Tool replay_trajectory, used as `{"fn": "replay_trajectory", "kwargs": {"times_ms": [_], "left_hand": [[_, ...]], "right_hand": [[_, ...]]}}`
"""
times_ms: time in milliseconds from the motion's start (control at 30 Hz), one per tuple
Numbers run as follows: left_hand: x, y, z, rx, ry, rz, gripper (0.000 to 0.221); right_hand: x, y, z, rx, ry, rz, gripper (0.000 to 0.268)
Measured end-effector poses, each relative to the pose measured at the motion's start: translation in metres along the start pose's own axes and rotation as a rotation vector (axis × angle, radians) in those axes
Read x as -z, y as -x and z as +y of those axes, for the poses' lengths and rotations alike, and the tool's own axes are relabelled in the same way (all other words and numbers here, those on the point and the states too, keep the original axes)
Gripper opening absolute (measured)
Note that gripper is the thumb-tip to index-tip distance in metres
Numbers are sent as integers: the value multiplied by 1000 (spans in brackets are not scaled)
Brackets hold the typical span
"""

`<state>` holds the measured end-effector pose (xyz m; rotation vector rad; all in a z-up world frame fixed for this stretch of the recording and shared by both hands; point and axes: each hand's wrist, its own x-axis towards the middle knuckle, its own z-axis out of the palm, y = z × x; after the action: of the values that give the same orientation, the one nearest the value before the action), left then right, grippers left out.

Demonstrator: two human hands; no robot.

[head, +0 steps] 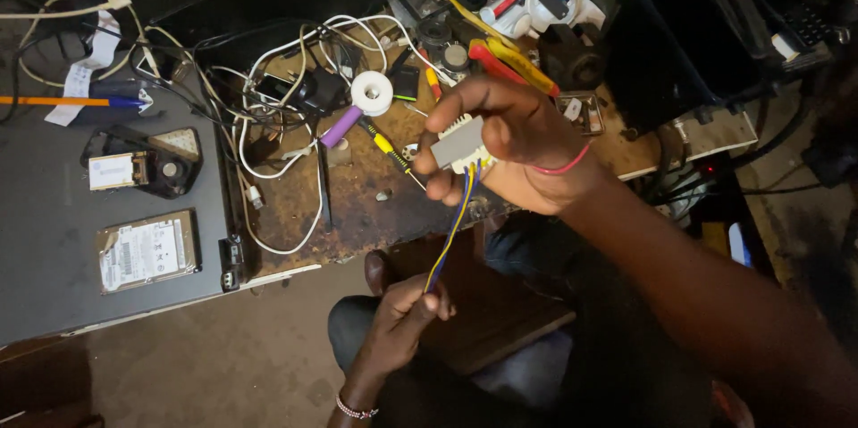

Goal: Repairing an electronic component by stripping and preparing wires on a transformer

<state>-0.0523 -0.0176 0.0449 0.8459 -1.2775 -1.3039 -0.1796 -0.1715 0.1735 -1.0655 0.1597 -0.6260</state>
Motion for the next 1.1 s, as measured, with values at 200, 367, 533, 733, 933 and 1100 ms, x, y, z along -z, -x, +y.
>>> {"fn": "replay_trajectory", "kwargs": {"times_ms": [200, 367, 533, 733, 933, 1100], "left_hand": [[-1, 2, -7, 74, 45, 7, 45], [-9, 3, -7, 114, 97, -28, 43], [-8, -2, 6, -11, 34, -275, 41], [-16, 7, 1, 151, 293, -562, 34], [-50, 24, -39, 235, 441, -769, 37], [-9, 4, -7, 183, -135, 5, 49]], "right_hand": [[1, 1, 4, 88, -5, -90, 41], [2, 2, 6, 58, -39, -111, 39], [-2, 2, 6, 73, 5, -125, 36], [-3, -1, 8, 78, 80, -168, 32], [3, -13, 24, 23, 151, -312, 30], [17, -21, 16, 169, 809, 86, 51]]}}
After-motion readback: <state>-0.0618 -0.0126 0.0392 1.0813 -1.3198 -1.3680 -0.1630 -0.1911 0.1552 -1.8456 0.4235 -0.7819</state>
